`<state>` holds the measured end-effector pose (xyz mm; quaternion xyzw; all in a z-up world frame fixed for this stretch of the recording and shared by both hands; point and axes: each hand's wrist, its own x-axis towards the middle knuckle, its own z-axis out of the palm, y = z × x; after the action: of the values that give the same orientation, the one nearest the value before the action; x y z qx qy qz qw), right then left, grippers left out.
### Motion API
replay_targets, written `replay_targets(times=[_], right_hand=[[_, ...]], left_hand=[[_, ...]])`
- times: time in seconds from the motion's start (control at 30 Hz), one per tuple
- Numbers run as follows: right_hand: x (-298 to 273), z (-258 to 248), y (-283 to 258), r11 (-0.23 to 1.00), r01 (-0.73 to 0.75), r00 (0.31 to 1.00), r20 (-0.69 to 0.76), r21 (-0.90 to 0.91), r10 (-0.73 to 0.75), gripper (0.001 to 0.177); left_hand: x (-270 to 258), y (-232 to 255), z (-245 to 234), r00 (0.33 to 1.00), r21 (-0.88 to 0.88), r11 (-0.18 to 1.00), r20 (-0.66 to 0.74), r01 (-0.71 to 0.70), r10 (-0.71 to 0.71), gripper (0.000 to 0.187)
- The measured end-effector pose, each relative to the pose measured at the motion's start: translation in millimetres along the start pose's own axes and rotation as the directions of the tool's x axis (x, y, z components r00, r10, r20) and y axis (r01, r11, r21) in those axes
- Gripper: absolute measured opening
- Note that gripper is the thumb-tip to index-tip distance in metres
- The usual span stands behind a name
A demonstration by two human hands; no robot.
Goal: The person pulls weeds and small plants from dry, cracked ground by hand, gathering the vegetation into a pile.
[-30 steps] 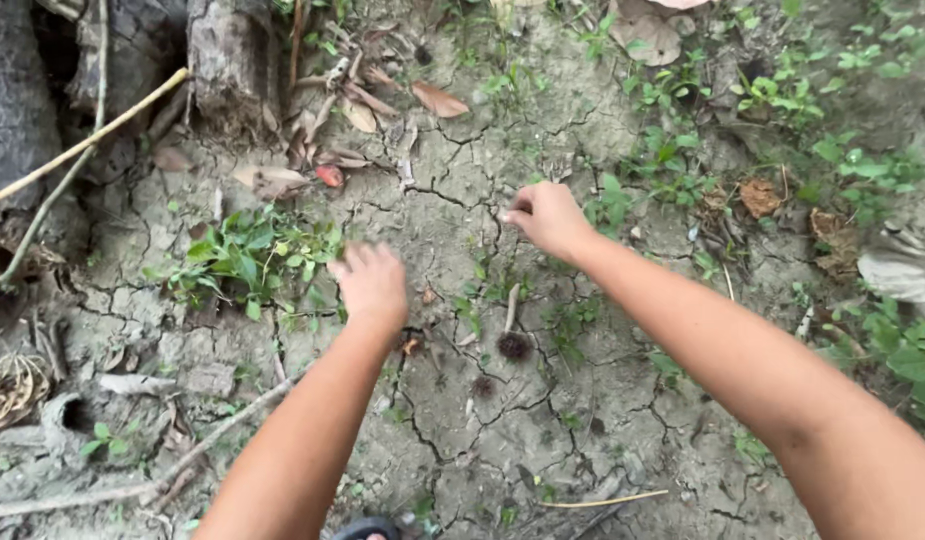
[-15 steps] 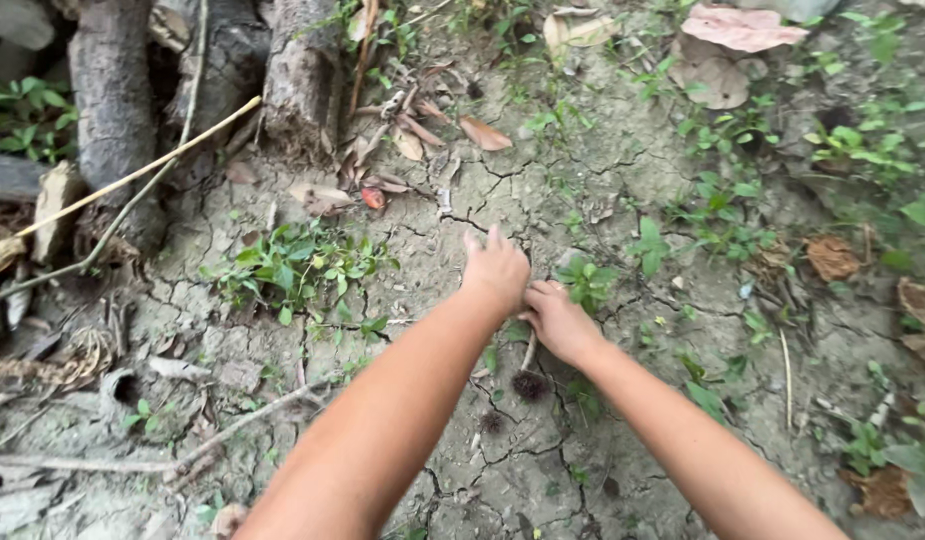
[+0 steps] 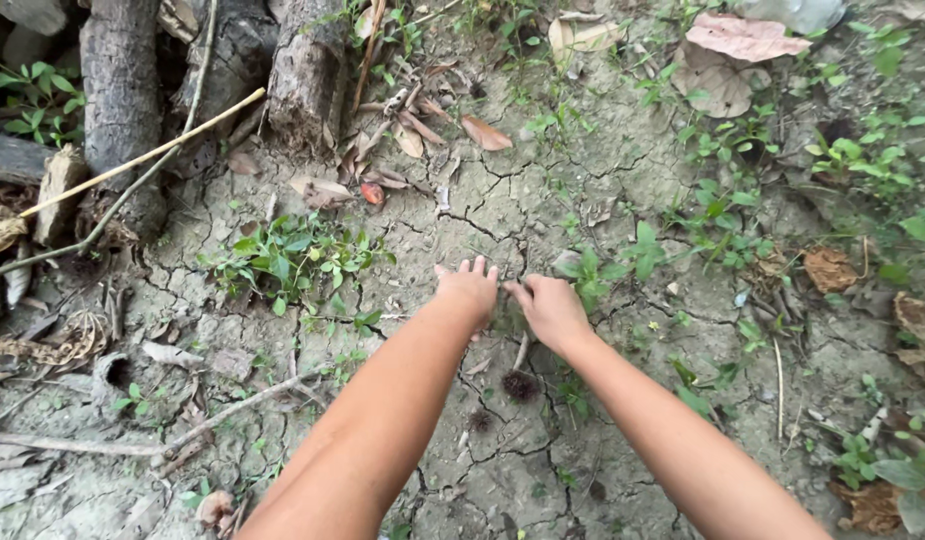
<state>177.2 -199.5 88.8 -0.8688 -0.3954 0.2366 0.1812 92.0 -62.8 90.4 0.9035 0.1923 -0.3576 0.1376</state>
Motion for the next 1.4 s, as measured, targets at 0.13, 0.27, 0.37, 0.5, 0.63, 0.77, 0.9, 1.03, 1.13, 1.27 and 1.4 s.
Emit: replay_targets(times=[0.13, 0.27, 0.37, 0.5, 0.63, 0.77, 0.9, 1.03, 1.13, 1.27, 1.4], right_hand=[[5.2, -2.0, 3.0, 0.977, -0.082, 0.995, 0.042, -0.196, 0.092, 0.054], [24.1, 16.1, 15.2, 0.953, -0.083, 0.978, 0.158, -0.290, 0.133, 0.045], [41.8, 32.9, 36.9, 0.945, -0.111, 0.943, 0.266, -0.307, 0.198, 0.038], [45.2, 51.6, 63.9, 0.986, -0.102, 0.980, 0.158, -0.129, 0.122, 0.035], [21.7, 44.0, 58.1, 0.995, -0.100, 0.992, 0.084, 0.018, 0.098, 0.037], [17.8, 37.2, 58.3, 0.995, -0.084, 0.995, 0.057, 0.053, 0.081, 0.043], [8.6, 38.0, 85.2, 0.952, -0.189, 0.982, 0.046, 0.242, 0.183, 0.047], [-3.1, 37.8, 93.6, 0.935, -0.229, 0.973, 0.095, 0.272, 0.211, 0.052], [-10.5, 32.6, 89.3, 0.968, -0.049, 0.998, -0.029, 0.244, 0.058, 0.045], [-6.8, 30.3, 71.0, 0.642, -0.479, 0.872, 0.240, 0.599, 0.426, 0.030], [18.5, 54.2, 40.2, 0.570, -0.388, 0.915, 0.229, 0.724, 0.332, 0.018]], left_hand=[[3.7, -9.5, -7.7, 0.995, 0.001, 0.999, 0.098, -0.036, 0.036, 0.134], [3.1, -4.1, -11.5, 0.988, -0.008, 1.000, 0.154, -0.007, 0.008, 0.141], [-2.9, -2.3, -8.2, 0.989, 0.000, 1.000, 0.145, -0.002, 0.002, 0.145], [-4.5, -2.3, -9.9, 0.991, 0.013, 1.000, 0.136, -0.005, 0.003, 0.146], [-8.2, -1.2, -13.7, 0.990, 0.027, 1.000, 0.140, -0.004, 0.001, 0.146], [-11.3, -5.7, -14.7, 0.992, 0.022, 0.999, 0.124, -0.023, 0.020, 0.147], [-9.3, 0.2, -16.3, 0.987, 0.056, 0.998, 0.159, -0.005, -0.004, 0.149], [-9.0, -0.4, -17.1, 0.980, 0.090, 0.996, 0.196, 0.007, -0.025, 0.153], [-5.6, -1.0, -15.3, 0.980, 0.087, 0.996, 0.199, 0.014, -0.031, 0.153], [-8.8, -14.7, -6.9, 0.995, 0.045, 0.998, 0.098, -0.032, 0.027, 0.146], [-28.6, -67.1, 13.8, 0.997, 0.156, 0.988, -0.069, -0.008, 0.019, 0.078]])
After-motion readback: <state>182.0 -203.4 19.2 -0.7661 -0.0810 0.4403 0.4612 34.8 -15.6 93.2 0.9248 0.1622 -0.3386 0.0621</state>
